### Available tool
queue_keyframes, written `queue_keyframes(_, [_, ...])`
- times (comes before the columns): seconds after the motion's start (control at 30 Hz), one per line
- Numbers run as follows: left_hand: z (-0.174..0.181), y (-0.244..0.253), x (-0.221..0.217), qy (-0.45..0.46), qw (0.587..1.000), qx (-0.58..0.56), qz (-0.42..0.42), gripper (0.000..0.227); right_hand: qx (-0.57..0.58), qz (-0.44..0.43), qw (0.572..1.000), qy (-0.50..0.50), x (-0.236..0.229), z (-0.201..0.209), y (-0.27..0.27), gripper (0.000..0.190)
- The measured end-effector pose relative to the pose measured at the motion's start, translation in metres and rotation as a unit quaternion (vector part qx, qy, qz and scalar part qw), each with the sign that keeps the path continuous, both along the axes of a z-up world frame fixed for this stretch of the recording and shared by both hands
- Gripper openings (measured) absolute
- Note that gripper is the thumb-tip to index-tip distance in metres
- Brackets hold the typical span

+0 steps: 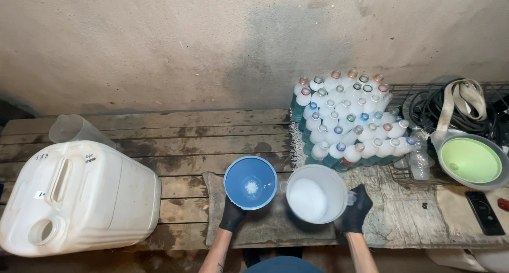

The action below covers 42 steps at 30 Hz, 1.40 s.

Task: The person pours liquid from a large white jerrycan into a measuring jug, then uses a blue funnel to transfer the liquid into small plastic bottles arranged on a wooden table. The process is repeated several times, filling multiple bottles.

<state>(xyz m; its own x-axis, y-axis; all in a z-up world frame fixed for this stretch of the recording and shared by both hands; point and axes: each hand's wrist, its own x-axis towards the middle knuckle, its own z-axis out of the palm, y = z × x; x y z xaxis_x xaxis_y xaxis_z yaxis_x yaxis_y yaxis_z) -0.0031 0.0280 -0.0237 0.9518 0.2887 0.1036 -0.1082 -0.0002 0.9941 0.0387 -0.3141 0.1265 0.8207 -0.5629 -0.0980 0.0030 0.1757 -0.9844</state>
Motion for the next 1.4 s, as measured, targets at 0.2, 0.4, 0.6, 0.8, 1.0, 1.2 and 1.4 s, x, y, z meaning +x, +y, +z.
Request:
queue_keyframes(0.2, [0.001, 0.016, 0.005, -0.001, 0.998, -0.035, -0.05, 0.066, -0.112, 0.026, 0.993, 0.0, -0.001, -0.116, -0.009, 0.038])
queue_keyframes(0.4, [0.019, 0.022, 0.008, 0.045, 0.994, -0.025, -0.094, 0.069, -0.369, 0.17, 0.909, -0.091, -0.009, -0.117, -0.032, 0.019])
queue_keyframes(0.6, [0.061, 0.01, 0.014, 0.01, 0.994, 0.025, -0.111, 0.065, -0.201, 0.173, 0.964, -0.017, -0.015, -0.112, -0.032, 0.032])
queue_keyframes(0.8, [0.051, -0.003, 0.021, 0.06, 0.992, 0.034, -0.108, 0.052, -0.271, 0.179, 0.923, 0.206, -0.018, -0.017, -0.025, 0.034])
queue_keyframes(1.0, [0.023, -0.013, 0.038, 0.078, 0.985, 0.049, -0.148, 0.045, -0.368, 0.265, 0.887, 0.085, -0.025, 0.066, 0.044, 0.031])
queue_keyframes(1.2, [0.045, -0.015, 0.046, 0.025, 0.975, 0.094, -0.201, 0.033, -0.305, 0.35, 0.861, 0.208, -0.004, 0.113, 0.103, 0.038])
queue_keyframes(1.4, [0.047, -0.012, 0.05, -0.021, 0.964, 0.148, -0.219, 0.019, -0.238, 0.302, 0.899, 0.209, -0.018, 0.139, 0.087, 0.036])
